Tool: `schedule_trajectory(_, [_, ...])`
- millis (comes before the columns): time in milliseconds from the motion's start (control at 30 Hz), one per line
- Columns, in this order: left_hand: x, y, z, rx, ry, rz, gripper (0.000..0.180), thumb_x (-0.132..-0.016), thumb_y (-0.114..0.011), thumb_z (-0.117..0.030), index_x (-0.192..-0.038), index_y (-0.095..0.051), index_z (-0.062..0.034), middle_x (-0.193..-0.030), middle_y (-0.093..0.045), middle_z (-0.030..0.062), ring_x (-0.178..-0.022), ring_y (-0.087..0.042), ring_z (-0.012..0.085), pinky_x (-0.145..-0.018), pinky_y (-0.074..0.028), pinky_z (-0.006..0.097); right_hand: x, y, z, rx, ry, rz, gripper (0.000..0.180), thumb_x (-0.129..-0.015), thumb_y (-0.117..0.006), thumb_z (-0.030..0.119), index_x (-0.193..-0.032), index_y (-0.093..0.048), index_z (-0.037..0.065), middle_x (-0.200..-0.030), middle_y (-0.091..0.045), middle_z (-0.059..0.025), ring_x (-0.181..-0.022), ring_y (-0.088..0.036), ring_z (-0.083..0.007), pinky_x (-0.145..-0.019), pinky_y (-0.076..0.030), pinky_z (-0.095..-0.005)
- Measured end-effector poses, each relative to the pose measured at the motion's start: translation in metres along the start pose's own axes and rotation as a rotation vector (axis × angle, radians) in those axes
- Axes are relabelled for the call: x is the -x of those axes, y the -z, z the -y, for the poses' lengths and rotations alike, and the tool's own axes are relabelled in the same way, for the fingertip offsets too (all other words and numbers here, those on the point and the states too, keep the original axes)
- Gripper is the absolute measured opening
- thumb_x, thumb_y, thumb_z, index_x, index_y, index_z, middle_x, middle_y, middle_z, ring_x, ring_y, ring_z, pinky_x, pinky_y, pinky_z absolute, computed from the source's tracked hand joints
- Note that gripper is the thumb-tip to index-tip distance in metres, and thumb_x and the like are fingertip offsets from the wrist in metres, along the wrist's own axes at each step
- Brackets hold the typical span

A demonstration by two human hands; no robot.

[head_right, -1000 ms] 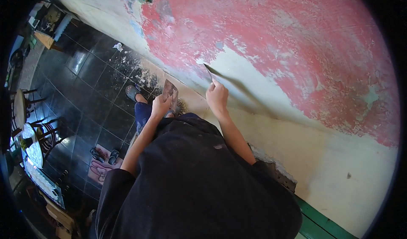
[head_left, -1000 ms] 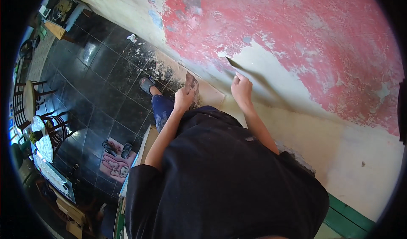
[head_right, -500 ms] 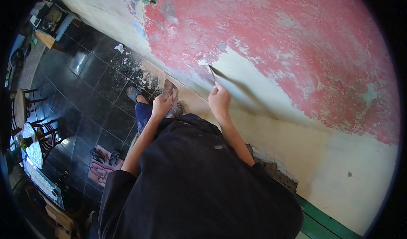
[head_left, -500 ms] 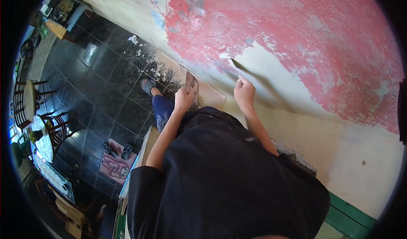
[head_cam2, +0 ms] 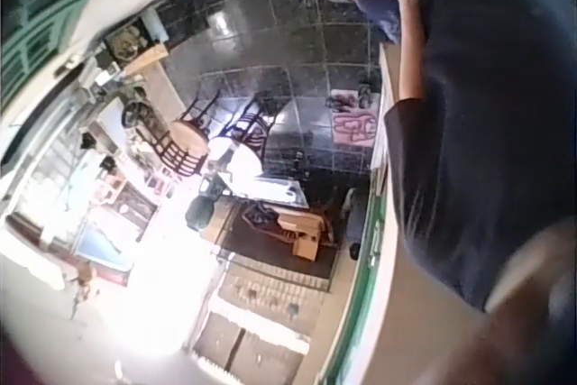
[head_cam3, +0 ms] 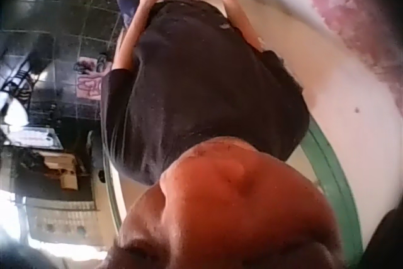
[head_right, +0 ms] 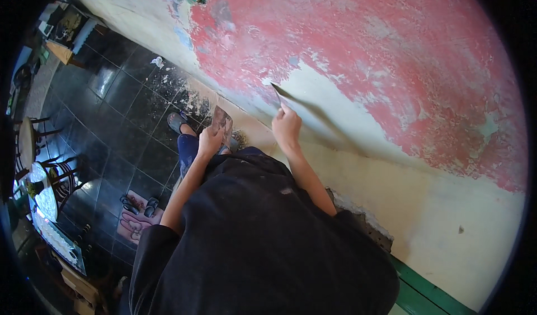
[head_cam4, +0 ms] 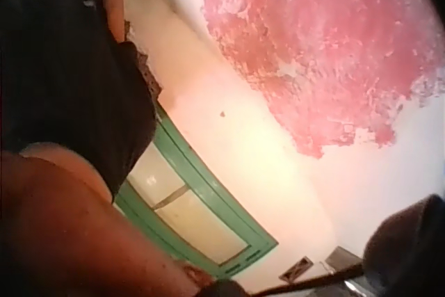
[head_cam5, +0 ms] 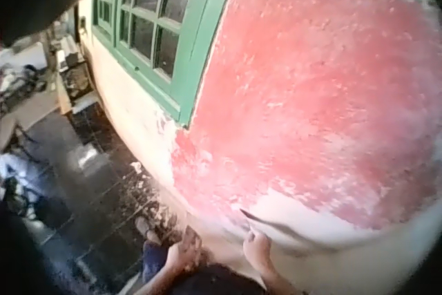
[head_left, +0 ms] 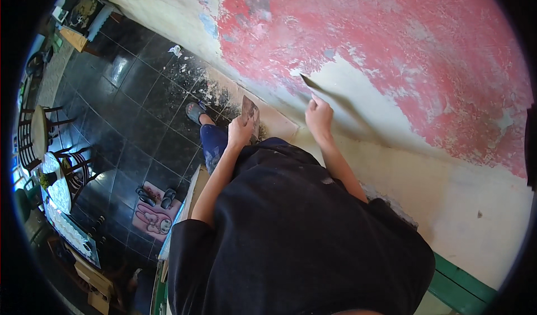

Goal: The person scrapes old pink paint and plaster from a wall using a putty knife and a scraper.

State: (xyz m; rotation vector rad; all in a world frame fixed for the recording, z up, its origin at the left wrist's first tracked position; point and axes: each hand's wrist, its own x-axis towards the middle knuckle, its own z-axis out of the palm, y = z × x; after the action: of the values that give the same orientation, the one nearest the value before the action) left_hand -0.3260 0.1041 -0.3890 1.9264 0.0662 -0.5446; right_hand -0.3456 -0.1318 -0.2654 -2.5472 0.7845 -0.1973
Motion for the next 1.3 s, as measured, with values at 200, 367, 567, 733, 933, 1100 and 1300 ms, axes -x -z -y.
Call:
schedule_trajectory(200, [-0.005,-0.001,-0.001,-0.083,-0.019,0.005,0.039,-0.089,-0.061,-0.032,-0.091,-0.068,0.0061,-0.086,-0.068,0.0293,-0.086,-0.068,0.0469,-0.078,-0.054,0.051,0.009,-0.006,-0.018,-0.017,0.086,-0.069,0.034,-0.094,-0.052,0.017,-0.115,-0.072,0.000,-0.101,-0.070,-0.0279,-0.099,-0.068,-0.0426,-0.089,-0.054,-0.0448])
schedule_trajectory(367, [-0.001,-0.002,-0.001,-0.071,-0.029,0.009,0.038,-0.090,-0.059,-0.031,-0.091,-0.068,0.0055,-0.086,-0.068,0.0289,-0.087,-0.067,0.0474,-0.077,-0.053,0.052,-0.006,-0.021,-0.003,0.021,-0.009,0.022,0.034,-0.094,-0.053,0.017,-0.115,-0.073,0.001,-0.101,-0.069,-0.0285,-0.098,-0.068,-0.0428,-0.089,-0.054,-0.0448])
schedule_trajectory(567, [0.000,-0.001,-0.002,-0.075,-0.053,0.020,0.036,-0.089,-0.060,-0.030,-0.092,-0.068,0.0048,-0.086,-0.068,0.0288,-0.087,-0.067,0.0472,-0.078,-0.053,0.051,0.004,-0.013,-0.009,-0.023,0.021,0.012,0.034,-0.093,-0.053,0.016,-0.116,-0.072,0.000,-0.101,-0.069,-0.0288,-0.098,-0.068,-0.0427,-0.089,-0.053,-0.0461])
schedule_trajectory(733, [0.000,-0.001,0.005,-0.055,-0.018,0.003,0.037,-0.089,-0.060,-0.031,-0.091,-0.068,0.0050,-0.086,-0.068,0.0287,-0.087,-0.067,0.0473,-0.077,-0.053,0.051,-0.007,-0.037,0.000,0.024,0.029,0.030,0.034,-0.093,-0.052,0.013,-0.117,-0.070,-0.003,-0.099,-0.070,-0.0297,-0.096,-0.068,-0.0452,-0.089,-0.053,-0.0500])
schedule_trajectory(933, [0.003,0.002,0.001,-0.023,0.003,0.000,0.037,-0.089,-0.061,-0.031,-0.091,-0.068,0.0054,-0.086,-0.069,0.0284,-0.087,-0.068,0.0467,-0.077,-0.054,0.051,0.003,-0.020,-0.016,-0.016,-0.053,0.030,0.035,-0.094,-0.052,0.016,-0.116,-0.071,-0.002,-0.107,-0.069,-0.0279,-0.103,-0.068,-0.0423,-0.094,-0.053,-0.0462])
schedule_trajectory(1100, [0.010,0.007,0.000,-0.042,0.013,0.005,0.037,-0.089,-0.061,-0.031,-0.091,-0.068,0.0058,-0.085,-0.068,0.0286,-0.087,-0.068,0.0467,-0.077,-0.054,0.051,-0.009,-0.059,-0.019,0.016,0.046,0.029,0.034,-0.093,-0.053,0.014,-0.116,-0.071,-0.003,-0.098,-0.070,-0.0296,-0.094,-0.068,-0.0454,-0.089,-0.053,-0.0505])
schedule_trajectory(1300, [0.010,0.010,0.009,-0.072,-0.006,-0.032,0.036,-0.089,-0.062,-0.030,-0.090,-0.068,0.0056,-0.085,-0.068,0.0286,-0.086,-0.067,0.0470,-0.076,-0.054,0.050,0.003,-0.041,-0.026,0.003,0.028,0.020,0.035,-0.092,-0.053,0.014,-0.117,-0.071,-0.003,-0.100,-0.070,-0.0300,-0.097,-0.068,-0.0452,-0.090,-0.052,-0.0507])
